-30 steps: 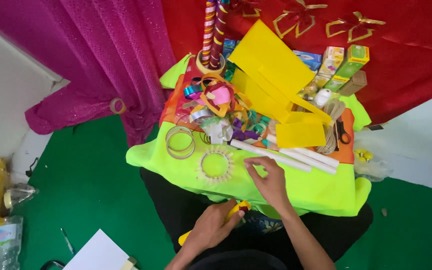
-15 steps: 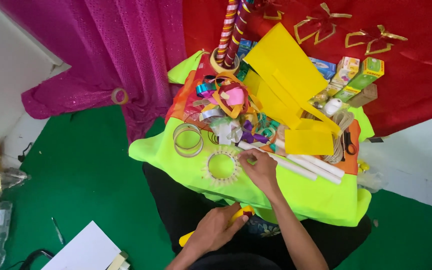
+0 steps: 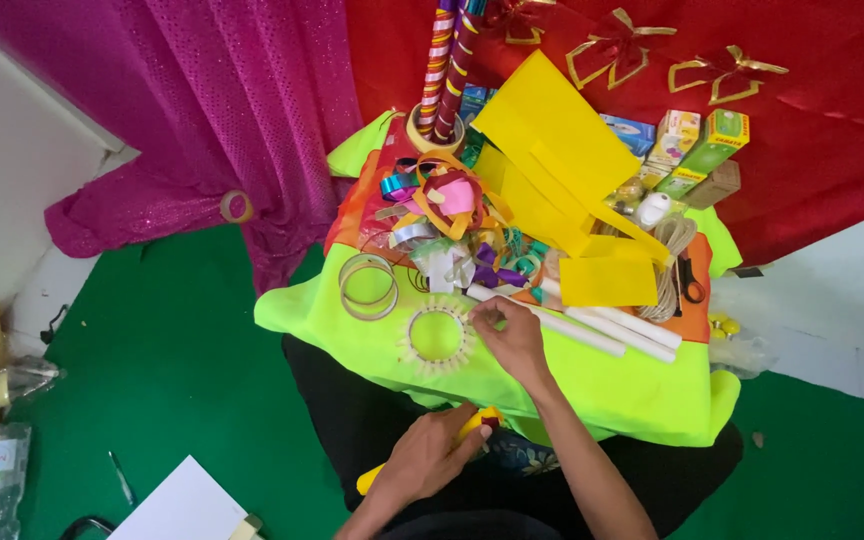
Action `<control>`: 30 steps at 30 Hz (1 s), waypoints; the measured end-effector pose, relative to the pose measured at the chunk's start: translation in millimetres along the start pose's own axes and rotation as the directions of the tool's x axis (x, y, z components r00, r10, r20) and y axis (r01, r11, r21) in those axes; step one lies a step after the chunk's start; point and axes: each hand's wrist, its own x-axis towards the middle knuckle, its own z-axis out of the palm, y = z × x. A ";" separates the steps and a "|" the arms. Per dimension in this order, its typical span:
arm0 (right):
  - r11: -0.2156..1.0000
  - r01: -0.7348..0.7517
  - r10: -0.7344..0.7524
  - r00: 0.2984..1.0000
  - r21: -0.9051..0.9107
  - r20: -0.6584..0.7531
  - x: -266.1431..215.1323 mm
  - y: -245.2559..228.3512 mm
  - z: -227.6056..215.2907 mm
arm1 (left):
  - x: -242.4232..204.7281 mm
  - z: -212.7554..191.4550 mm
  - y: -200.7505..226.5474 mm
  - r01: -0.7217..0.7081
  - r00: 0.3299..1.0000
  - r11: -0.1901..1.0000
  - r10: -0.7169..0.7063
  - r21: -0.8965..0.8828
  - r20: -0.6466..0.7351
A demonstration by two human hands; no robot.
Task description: Wrapping decorative tape around a yellow tube as part of a handicraft project.
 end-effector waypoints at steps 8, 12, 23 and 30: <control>0.996 0.006 -0.009 0.999 0.090 0.033 -1.9 -2.9 3.3 | 3.1 1.2 -2.1 -0.017 0.999 1.000 0.017 -0.001 -0.036; 0.998 0.015 -0.019 0.998 0.068 0.057 1.7 1.3 1.4 | 5.6 3.1 -6.2 -0.032 0.999 0.999 0.032 0.008 -0.033; 0.986 0.159 -0.165 0.978 0.053 0.126 -25.9 -23.7 -60.5 | 6.1 -13.2 9.6 -0.022 1.000 0.998 0.022 0.050 0.007; 0.987 0.116 -0.142 0.952 0.110 0.273 -101.5 -72.7 -137.7 | 12.7 -29.4 49.2 -0.055 0.996 0.982 0.040 0.181 0.083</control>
